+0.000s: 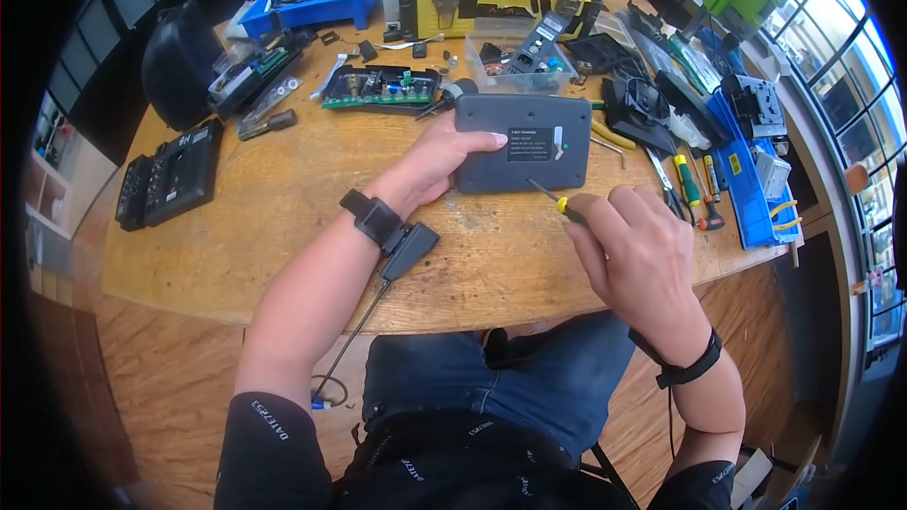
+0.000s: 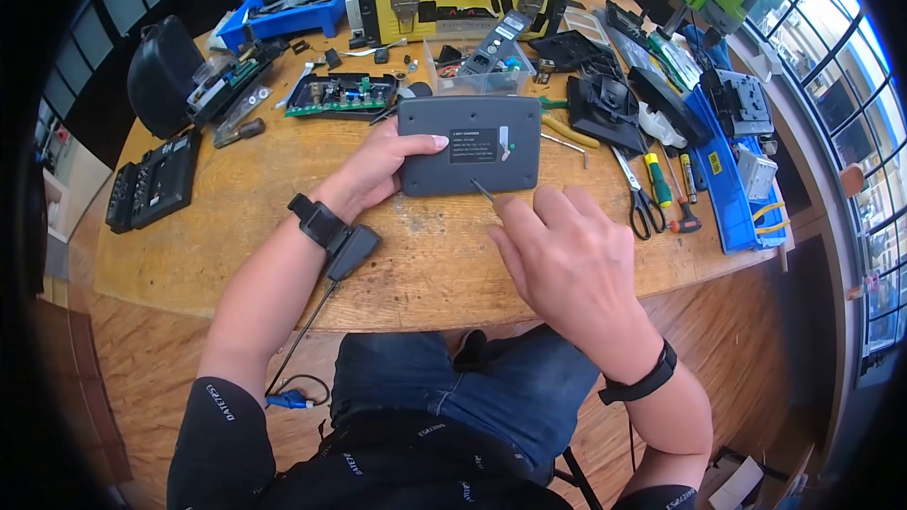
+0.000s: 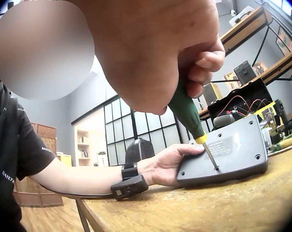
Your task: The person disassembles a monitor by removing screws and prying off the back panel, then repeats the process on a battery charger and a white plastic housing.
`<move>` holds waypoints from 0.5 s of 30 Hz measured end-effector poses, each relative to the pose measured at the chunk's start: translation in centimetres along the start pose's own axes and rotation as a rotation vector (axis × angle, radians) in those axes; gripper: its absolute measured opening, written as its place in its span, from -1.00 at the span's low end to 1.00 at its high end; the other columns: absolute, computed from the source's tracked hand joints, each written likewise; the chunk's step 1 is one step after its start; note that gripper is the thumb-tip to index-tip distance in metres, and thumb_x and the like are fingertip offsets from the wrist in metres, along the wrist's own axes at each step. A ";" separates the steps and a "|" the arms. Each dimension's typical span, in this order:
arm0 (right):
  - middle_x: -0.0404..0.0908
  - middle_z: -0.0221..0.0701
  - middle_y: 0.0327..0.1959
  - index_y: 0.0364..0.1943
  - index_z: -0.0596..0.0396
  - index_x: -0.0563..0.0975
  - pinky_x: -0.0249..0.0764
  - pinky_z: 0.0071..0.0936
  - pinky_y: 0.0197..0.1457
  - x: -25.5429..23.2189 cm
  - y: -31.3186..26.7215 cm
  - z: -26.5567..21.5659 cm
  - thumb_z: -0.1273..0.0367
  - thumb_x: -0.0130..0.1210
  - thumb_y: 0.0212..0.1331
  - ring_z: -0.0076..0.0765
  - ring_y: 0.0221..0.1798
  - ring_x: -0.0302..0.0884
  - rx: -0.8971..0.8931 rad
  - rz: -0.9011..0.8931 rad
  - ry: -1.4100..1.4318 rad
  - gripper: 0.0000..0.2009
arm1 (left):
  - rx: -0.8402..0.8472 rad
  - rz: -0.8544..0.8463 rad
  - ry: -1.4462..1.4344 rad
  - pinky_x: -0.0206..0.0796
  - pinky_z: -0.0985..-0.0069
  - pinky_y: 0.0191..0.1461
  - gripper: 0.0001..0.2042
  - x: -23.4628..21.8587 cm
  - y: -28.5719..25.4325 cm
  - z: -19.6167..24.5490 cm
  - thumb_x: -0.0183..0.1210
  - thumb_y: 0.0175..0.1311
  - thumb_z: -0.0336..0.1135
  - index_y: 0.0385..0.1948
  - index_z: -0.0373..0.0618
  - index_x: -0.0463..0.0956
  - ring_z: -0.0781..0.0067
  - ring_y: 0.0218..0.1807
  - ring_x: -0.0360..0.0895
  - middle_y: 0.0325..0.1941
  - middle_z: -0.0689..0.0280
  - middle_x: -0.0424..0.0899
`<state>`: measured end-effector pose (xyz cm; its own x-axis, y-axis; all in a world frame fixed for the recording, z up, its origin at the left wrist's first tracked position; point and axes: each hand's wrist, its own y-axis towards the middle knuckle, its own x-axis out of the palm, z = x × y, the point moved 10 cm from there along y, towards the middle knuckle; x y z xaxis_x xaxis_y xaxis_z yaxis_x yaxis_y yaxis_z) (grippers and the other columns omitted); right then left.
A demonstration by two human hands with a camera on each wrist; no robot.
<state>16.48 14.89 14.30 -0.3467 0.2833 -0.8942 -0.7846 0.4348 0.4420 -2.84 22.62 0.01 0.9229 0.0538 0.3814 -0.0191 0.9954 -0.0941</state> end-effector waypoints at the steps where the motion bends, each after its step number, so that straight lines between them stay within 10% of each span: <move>1: 0.48 -0.43 -0.37 -0.19 -0.06 0.64 0.41 -0.31 -0.43 -0.4 0.2 -0.1 0.26 0.44 0.09 -0.29 -0.27 0.55 -0.021 0.046 0.024 -0.75 | -0.001 0.000 0.000 0.55 0.31 0.33 -0.53 0.0 0.0 0.0 0.24 0.39 -0.47 0.33 -0.30 0.44 0.28 0.23 0.65 0.25 0.12 0.64; 15: 0.55 -0.43 -0.55 -0.15 -0.05 0.63 0.38 -0.30 -0.47 -1.7 0.6 0.4 0.29 0.43 0.15 -0.22 -0.50 0.60 0.001 0.231 0.118 -0.76 | 0.007 -0.028 -0.013 0.58 0.28 0.34 -0.49 0.2 -0.1 0.1 0.32 0.38 -0.42 0.33 -0.26 0.40 0.26 0.24 0.67 0.26 0.09 0.64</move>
<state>16.84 15.03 16.12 -0.5742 0.2730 -0.7719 -0.6774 0.3711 0.6351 -2.69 22.57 0.24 0.9178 0.0268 0.3961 0.0041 0.9970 -0.0768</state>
